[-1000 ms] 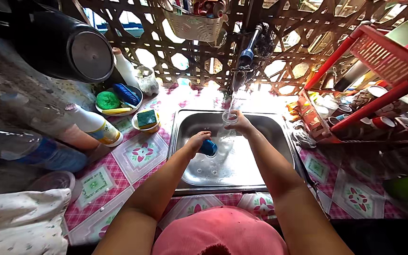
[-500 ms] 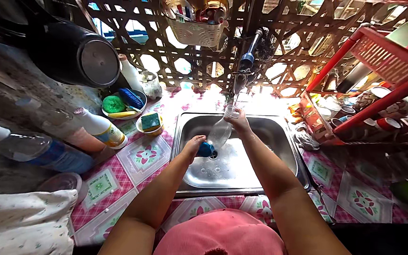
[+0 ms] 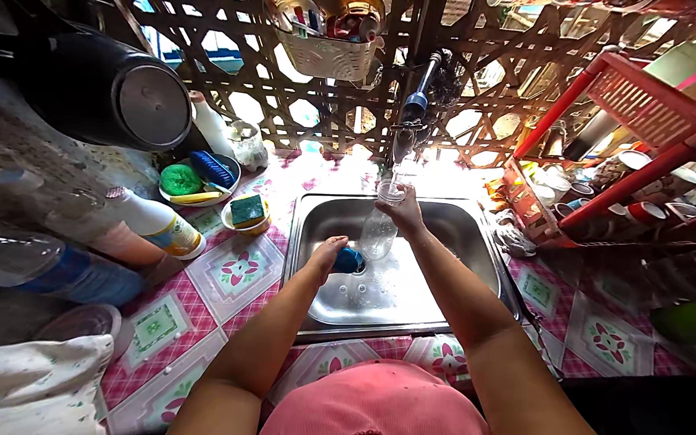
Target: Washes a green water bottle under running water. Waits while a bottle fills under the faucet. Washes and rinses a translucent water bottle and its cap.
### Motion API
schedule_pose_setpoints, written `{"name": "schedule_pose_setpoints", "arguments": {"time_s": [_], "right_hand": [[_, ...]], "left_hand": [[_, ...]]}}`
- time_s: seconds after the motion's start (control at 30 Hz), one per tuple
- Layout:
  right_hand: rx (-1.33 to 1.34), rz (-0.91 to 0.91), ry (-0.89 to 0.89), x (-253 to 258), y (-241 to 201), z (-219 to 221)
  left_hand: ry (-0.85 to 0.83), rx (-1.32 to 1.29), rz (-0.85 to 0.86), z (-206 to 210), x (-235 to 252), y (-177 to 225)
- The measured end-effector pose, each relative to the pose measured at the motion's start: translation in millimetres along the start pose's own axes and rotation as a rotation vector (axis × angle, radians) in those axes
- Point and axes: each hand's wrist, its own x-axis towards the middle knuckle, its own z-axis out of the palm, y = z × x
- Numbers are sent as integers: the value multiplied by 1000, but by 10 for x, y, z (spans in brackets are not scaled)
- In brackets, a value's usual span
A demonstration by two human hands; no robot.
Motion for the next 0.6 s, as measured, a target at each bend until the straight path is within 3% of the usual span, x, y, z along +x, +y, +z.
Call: {"name": "schedule_pose_setpoints", "arguments": {"time_s": [0.13,0.23,0.33,0.5,0.6], "right_hand": [[-79,61,17,59,-72,17],[-77,-18,-41,87,-108,47],[91,-104,-91,90,-163,89],[344,-35,56,166,-188,99],[490,-41,-11,147,-175,72]], "left_hand": [[-20,52,5,37,-39,14],[-45,108,30,23,-77,42],[-36,109,61,-10,-93,45],[0,86,43,-78,-85,2],[10,65,33,-93,-91,-23]]}}
